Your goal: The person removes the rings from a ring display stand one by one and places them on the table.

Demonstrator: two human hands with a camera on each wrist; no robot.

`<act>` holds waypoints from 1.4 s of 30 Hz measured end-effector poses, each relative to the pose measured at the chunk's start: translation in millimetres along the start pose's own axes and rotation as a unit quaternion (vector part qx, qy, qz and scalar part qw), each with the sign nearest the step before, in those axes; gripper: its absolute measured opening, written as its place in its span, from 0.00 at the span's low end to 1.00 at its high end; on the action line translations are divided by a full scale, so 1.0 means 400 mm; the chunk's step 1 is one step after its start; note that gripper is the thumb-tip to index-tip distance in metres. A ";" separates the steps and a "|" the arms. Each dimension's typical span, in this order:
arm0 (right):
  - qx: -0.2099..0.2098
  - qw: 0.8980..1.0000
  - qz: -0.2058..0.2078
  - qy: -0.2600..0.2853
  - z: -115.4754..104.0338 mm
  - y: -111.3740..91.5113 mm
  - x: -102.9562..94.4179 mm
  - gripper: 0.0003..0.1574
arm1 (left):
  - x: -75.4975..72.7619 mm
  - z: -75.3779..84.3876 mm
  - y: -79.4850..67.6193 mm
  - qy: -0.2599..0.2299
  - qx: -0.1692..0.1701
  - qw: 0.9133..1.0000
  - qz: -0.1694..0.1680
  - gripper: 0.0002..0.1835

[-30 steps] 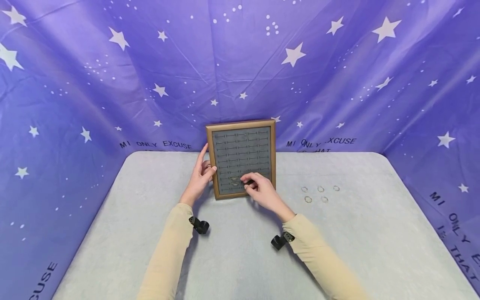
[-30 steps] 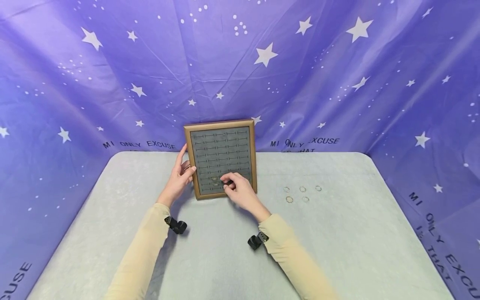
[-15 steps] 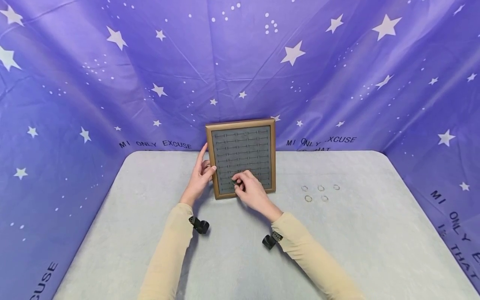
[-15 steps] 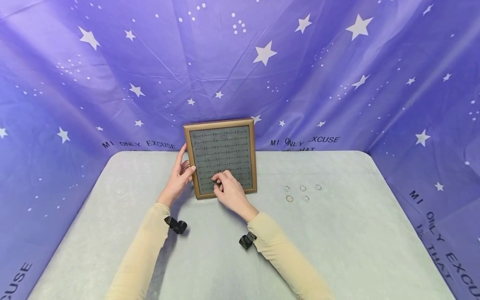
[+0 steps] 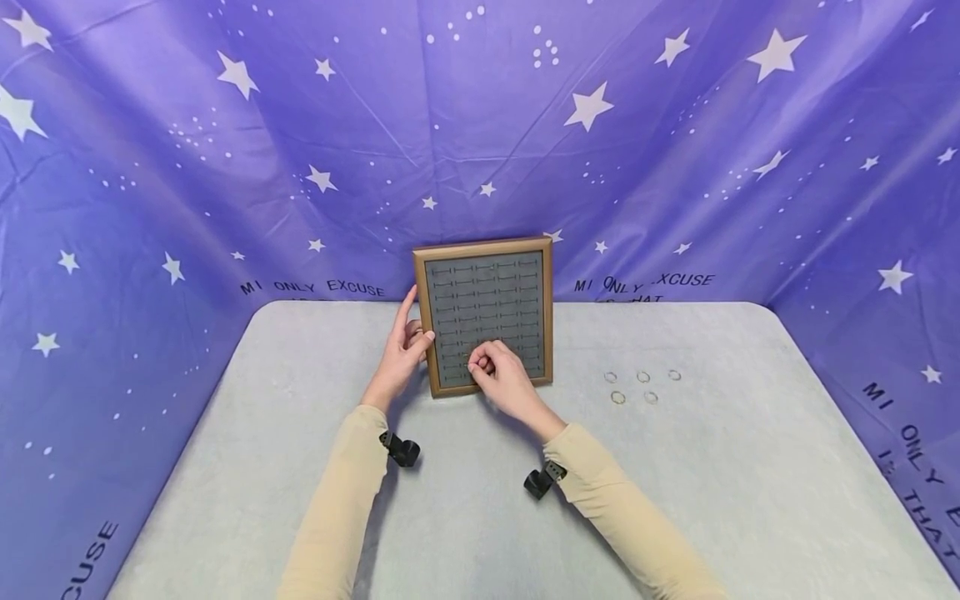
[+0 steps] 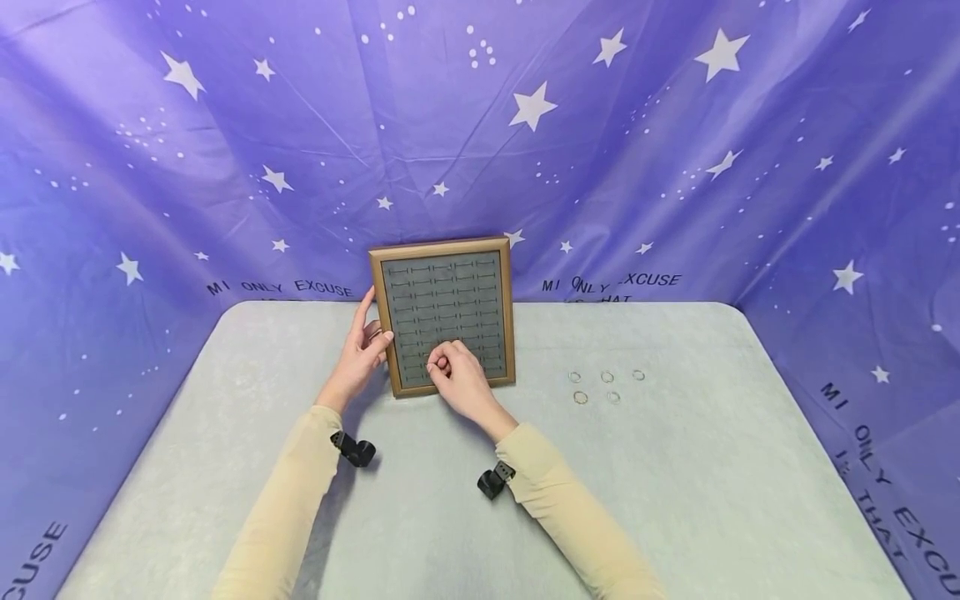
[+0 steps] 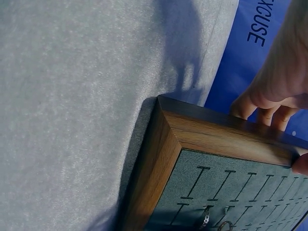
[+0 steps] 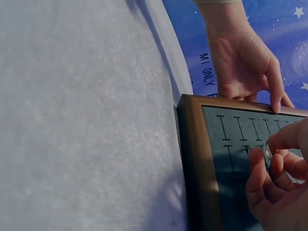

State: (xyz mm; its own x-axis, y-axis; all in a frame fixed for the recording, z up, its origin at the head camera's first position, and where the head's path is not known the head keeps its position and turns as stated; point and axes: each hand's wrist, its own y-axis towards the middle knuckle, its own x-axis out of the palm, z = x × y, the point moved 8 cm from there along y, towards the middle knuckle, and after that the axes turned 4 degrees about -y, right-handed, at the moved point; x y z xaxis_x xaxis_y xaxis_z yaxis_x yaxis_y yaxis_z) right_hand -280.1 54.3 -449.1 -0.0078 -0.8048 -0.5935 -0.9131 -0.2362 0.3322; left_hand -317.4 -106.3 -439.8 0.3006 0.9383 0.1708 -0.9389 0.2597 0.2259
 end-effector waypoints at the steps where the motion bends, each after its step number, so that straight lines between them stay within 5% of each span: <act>1: 0.001 1.000 0.000 0.006 0.002 -0.002 -0.001 0.04 | 0.000 0.000 0.000 0.001 0.000 1.000 0.000 0.41; 18: 0.037 0.998 -0.004 0.046 0.048 -0.055 -0.045 0.02 | -0.001 0.001 -0.001 -0.002 0.005 1.000 0.004 0.41; 26: 0.054 0.996 0.013 0.064 0.083 -0.085 -0.092 0.02 | -0.010 -0.020 0.009 -0.004 0.006 1.000 0.003 0.41; 33: 0.075 0.996 0.010 0.056 0.006 -0.112 -0.173 0.03 | -0.028 -0.055 0.018 0.003 0.018 1.000 0.005 0.41; 42: 0.098 0.994 0.016 0.054 0.060 -0.138 -0.220 0.05 | -0.029 -0.060 0.021 -0.004 0.004 1.000 0.006 0.41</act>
State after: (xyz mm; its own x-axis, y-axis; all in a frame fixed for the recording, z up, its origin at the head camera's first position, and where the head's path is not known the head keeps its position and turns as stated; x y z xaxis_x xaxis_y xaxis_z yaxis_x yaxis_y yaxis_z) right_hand -238.8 151.3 -432.9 -0.0045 -0.8663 -0.4995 -0.9750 -0.1071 0.1946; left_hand -332.8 -109.3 -463.0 0.2913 0.9395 0.1803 -0.9407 0.2470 0.2325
